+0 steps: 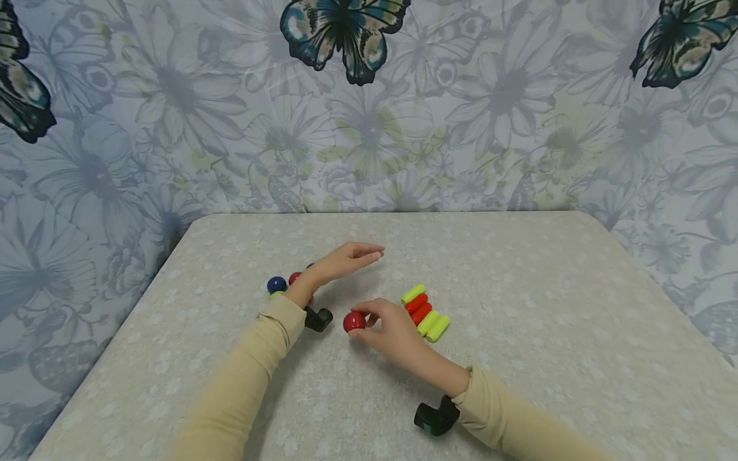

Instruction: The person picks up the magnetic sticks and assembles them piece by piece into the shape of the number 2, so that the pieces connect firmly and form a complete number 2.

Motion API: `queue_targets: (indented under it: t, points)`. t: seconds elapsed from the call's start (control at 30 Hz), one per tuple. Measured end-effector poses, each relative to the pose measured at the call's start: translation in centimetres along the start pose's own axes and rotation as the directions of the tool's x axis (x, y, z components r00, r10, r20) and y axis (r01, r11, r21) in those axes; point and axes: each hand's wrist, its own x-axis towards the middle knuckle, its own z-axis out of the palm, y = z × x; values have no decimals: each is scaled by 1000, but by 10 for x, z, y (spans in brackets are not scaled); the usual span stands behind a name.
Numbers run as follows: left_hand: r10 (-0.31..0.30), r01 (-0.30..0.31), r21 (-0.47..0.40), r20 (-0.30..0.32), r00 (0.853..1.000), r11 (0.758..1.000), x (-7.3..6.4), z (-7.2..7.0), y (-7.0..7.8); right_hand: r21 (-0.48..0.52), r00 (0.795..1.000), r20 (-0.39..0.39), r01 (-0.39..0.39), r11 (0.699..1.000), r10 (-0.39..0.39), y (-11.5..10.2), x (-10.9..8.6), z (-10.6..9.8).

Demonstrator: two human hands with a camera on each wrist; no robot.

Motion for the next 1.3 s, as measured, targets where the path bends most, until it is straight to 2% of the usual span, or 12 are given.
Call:
queue_targets:
  t: [0.13,0.3,0.53,0.63,0.8,0.93,1.07,1.3]
  points:
    - [41,-40,-10,35,999,999,3,15,1,4,999,10,37,999,-37,-4,-17,-10]
    - [72,-73,8,86,994,997,7,35,3,6,999,30,25,1000,-25,-9,-35,-20]
    - [119,-125,31,138,983,992,9,53,3,37,999,31,14,999,-15,-9,-48,-27]
    - [127,-132,30,139,982,991,9,59,3,48,1000,26,14,999,-15,-7,-51,-29]
    - [106,-113,69,100,989,991,10,69,5,66,999,33,14,998,-16,-8,-54,-31]
    - [93,-97,130,40,995,987,9,75,7,86,999,42,21,996,-25,-9,-57,-31]
    - [99,-95,194,-8,995,976,8,79,9,94,999,43,18,995,-22,-9,-59,-31]
    - [89,-70,276,-56,994,959,10,82,13,95,999,47,-16,995,12,-6,-60,-31]
